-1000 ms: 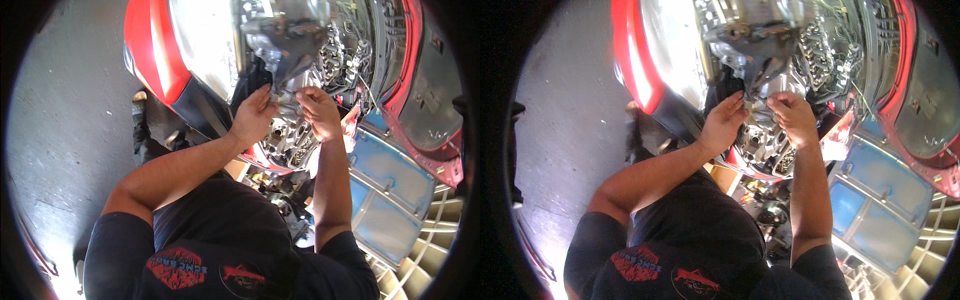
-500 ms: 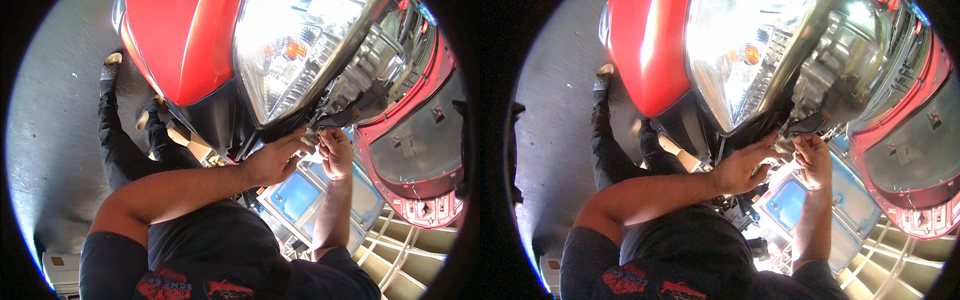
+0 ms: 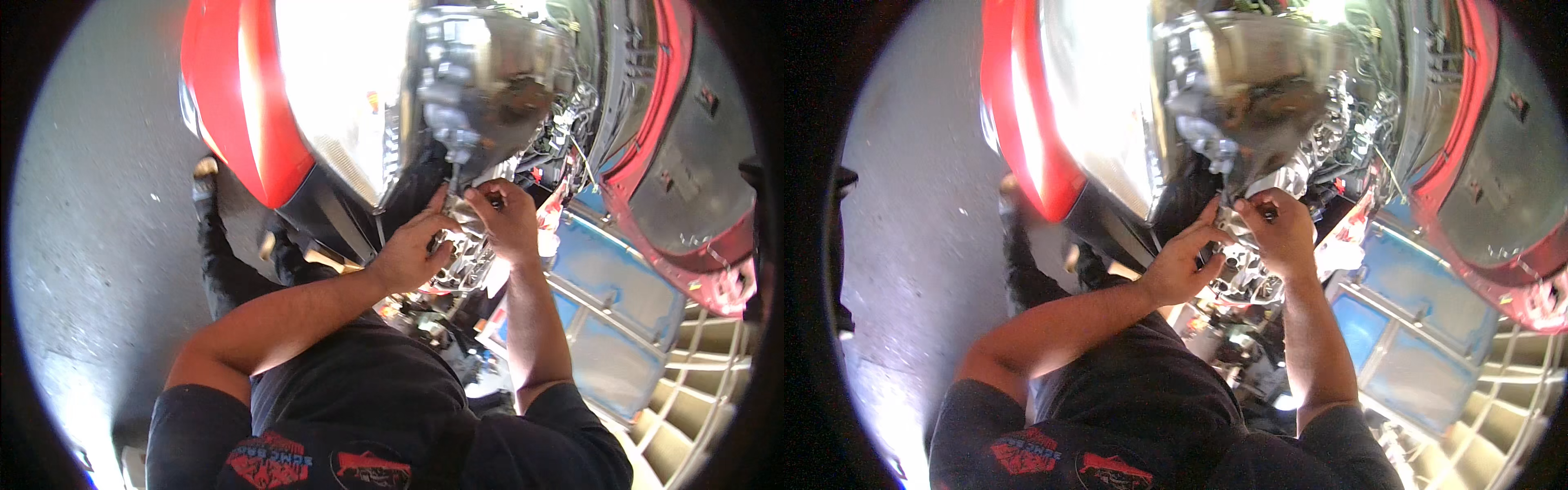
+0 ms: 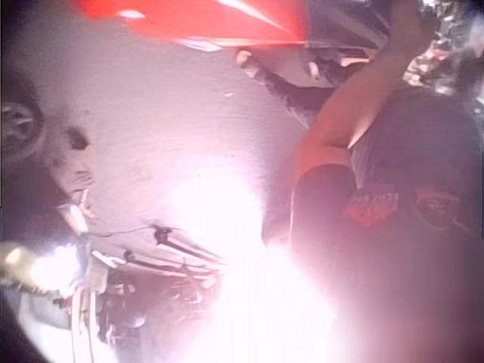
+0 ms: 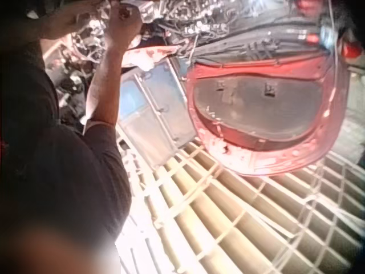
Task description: The person removes bolts from a metal engine cover, places them into a tray, and then handles a black rubber gasket, positioning it over the engine block. The person also picks up and examines small cylindrical metal parts from the tray.
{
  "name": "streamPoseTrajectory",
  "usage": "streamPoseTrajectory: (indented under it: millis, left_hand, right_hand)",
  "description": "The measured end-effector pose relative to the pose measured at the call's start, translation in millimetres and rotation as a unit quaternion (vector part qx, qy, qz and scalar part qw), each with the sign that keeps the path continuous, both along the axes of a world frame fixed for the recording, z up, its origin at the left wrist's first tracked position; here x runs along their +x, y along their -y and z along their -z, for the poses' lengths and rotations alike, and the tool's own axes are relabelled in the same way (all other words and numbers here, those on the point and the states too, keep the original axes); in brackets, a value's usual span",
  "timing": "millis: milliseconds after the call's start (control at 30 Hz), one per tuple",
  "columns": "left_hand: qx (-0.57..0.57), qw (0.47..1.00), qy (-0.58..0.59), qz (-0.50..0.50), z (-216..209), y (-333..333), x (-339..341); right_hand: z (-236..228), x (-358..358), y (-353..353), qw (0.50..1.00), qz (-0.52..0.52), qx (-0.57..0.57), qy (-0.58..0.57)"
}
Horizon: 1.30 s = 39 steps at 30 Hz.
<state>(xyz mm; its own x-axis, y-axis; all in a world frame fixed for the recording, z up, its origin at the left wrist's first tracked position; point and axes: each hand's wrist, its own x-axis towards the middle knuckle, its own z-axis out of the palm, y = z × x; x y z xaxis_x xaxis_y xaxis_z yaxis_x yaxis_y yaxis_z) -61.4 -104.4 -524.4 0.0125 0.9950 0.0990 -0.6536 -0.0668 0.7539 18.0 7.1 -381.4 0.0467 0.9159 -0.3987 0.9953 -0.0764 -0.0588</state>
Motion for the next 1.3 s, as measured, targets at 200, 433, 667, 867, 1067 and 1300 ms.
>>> streamPoseTrajectory:
  millis: [200, 433, 667, 867, 1067, 1300]
  left_hand:
    - [-0.042, 0.986, 0.147, 0.067, -10, -3, 4]
    - [-0.128, 0.969, 0.196, 0.073, -16, -11, -12]
    - [-0.231, 0.954, 0.073, 0.177, 22, -35, -52]
    - [-0.05, 0.955, -0.149, 0.251, 28, -70, -73]
    - [0.113, 0.84, -0.447, 0.287, -18, -64, -87]
    - [0.564, 0.654, -0.443, 0.242, -97, -64, -30]
  right_hand:
    - [-15, -10, -3, 0.994, -0.045, 0.084, -0.06]
    - [6, 2, 22, 0.991, -0.07, 0.109, -0.019]
    - [36, -12, 9, 0.977, 0.035, 0.156, -0.144]
    - [9, -2, 22, 0.971, 0.021, 0.199, -0.133]
    - [-16, 44, 72, 0.923, 0.136, 0.2, -0.3]
    - [-13, 76, 166, 0.848, 0.198, 0.225, -0.437]
